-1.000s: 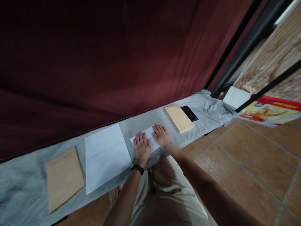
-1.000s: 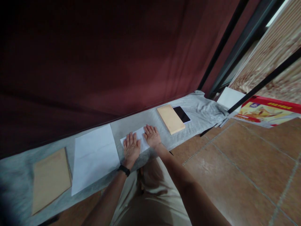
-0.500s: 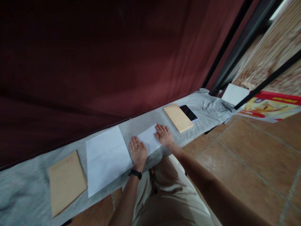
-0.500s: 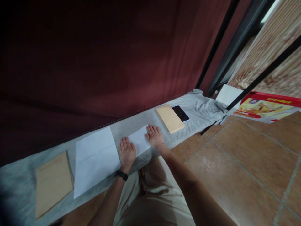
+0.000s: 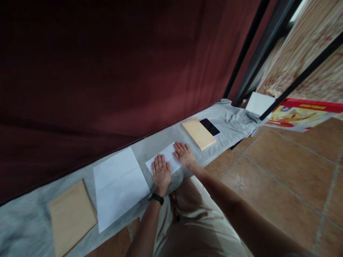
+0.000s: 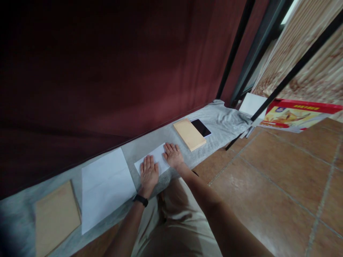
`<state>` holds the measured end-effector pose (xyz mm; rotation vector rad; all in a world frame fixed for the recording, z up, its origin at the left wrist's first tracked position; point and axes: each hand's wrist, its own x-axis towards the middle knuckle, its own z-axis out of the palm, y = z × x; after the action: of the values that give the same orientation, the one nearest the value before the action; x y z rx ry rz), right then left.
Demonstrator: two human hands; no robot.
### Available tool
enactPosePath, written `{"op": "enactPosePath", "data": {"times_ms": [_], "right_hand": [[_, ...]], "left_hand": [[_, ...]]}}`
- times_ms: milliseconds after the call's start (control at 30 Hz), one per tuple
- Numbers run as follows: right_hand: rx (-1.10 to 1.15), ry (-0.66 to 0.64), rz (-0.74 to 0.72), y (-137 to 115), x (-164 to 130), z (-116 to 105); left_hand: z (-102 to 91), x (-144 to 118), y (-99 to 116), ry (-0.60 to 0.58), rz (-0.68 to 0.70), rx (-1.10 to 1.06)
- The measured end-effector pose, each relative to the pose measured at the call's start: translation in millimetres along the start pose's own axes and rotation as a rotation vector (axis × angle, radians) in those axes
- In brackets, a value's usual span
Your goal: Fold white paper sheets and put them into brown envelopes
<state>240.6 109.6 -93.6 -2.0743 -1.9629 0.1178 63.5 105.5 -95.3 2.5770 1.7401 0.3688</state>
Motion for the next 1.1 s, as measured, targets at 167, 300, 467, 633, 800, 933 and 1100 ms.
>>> {"op": "enactPosePath", "data": {"times_ms": [167, 300, 467, 633, 800, 933, 1100], "right_hand": [[0.007, 0.007, 0.006, 0.2, -0.7, 2.3], [0.002, -0.001, 0.021, -0.7, 0.1, 0.6], [0.016, 0.024, 0.049, -21.1, 3.4, 0.6], [0.089, 0.002, -0.186, -59.9, 3.6, 12.8], [0.070, 0.008, -0.217, -66.7, 3.0, 19.2], [0.047, 0.024, -0.171, -49.0, 4.0, 16.4], [0.023, 0.035, -0.107, -28.3, 3.3, 13.8]], "left_hand": [[-1.6, -11.3, -18.4, 0.066, -0.045, 0.019], [-1.7, -13.9, -18.8, 0.098, -0.054, 0.018], [1.4, -12.6, -17.5, 0.100, -0.070, 0.008], [0.7, -13.6, -18.9, 0.047, -0.057, 0.021], [-1.8, -13.4, -18.0, 0.019, -0.062, 0.036], [-2.4, -12.4, -16.4, 0.035, -0.080, 0.021], [-2.7, -12.8, -15.8, 0.064, -0.090, -0.001]]}}
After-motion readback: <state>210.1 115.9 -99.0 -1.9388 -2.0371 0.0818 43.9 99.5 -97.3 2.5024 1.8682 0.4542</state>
